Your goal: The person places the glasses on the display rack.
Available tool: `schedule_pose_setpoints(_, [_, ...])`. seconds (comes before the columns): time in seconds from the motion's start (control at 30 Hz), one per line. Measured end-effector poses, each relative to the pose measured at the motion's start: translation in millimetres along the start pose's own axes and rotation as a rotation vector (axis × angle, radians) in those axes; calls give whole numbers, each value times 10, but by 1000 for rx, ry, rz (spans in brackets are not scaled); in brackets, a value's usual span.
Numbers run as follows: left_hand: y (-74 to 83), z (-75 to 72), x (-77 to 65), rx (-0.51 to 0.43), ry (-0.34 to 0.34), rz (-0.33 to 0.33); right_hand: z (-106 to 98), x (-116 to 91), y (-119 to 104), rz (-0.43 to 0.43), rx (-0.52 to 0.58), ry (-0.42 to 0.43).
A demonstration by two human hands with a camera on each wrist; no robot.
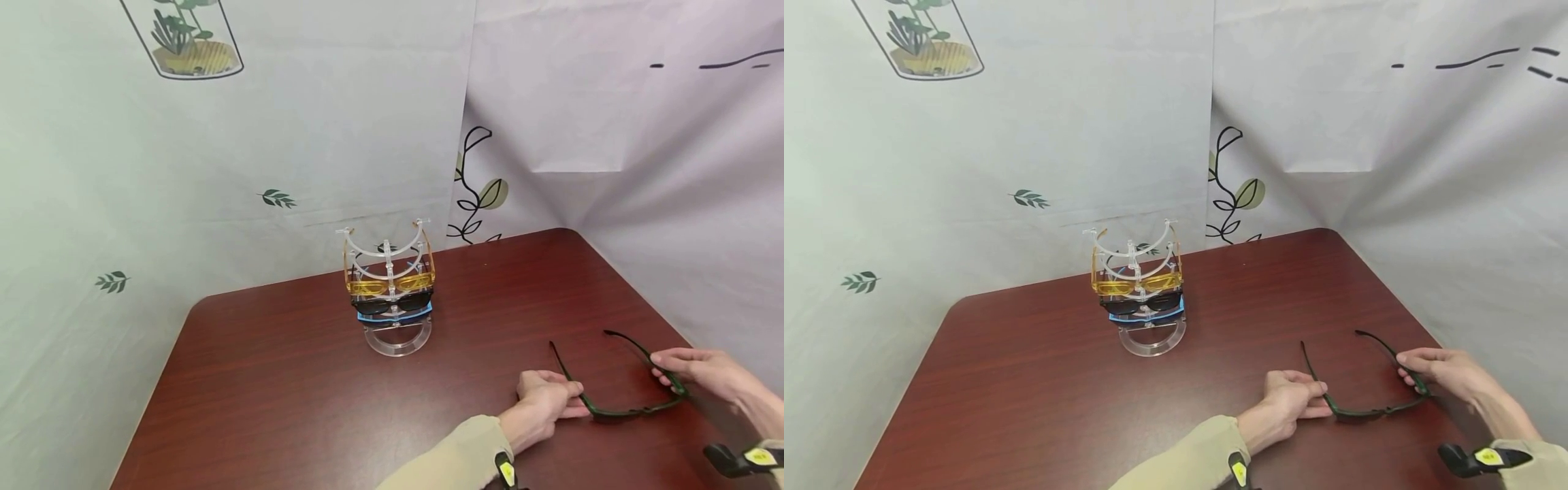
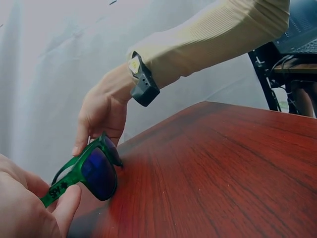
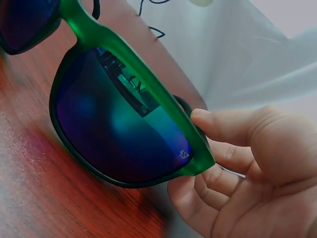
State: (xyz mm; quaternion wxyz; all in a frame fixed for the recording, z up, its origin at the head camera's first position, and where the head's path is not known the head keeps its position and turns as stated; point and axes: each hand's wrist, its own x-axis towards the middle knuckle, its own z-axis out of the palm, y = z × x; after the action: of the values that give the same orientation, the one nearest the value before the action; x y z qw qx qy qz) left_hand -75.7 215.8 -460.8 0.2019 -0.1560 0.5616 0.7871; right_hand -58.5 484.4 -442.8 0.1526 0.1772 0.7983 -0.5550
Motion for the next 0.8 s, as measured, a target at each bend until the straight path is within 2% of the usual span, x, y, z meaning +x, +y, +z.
schedule_pose_setpoints(0.17, [32, -29, 14, 11, -2, 13, 35, -22, 19, 0, 149, -15])
schedule_pose_setpoints(0.23, [49, -42, 20, 16, -3, 16, 45, -42, 9, -6, 140, -15])
schedule_pose_setpoints(0.47, [156, -113, 19, 55, -7, 29, 61, -89, -77, -14, -8, 12])
schedule_pose_setpoints(0.8, [353, -256, 36, 67, -35, 59, 176, -132, -197, -36, 22, 6])
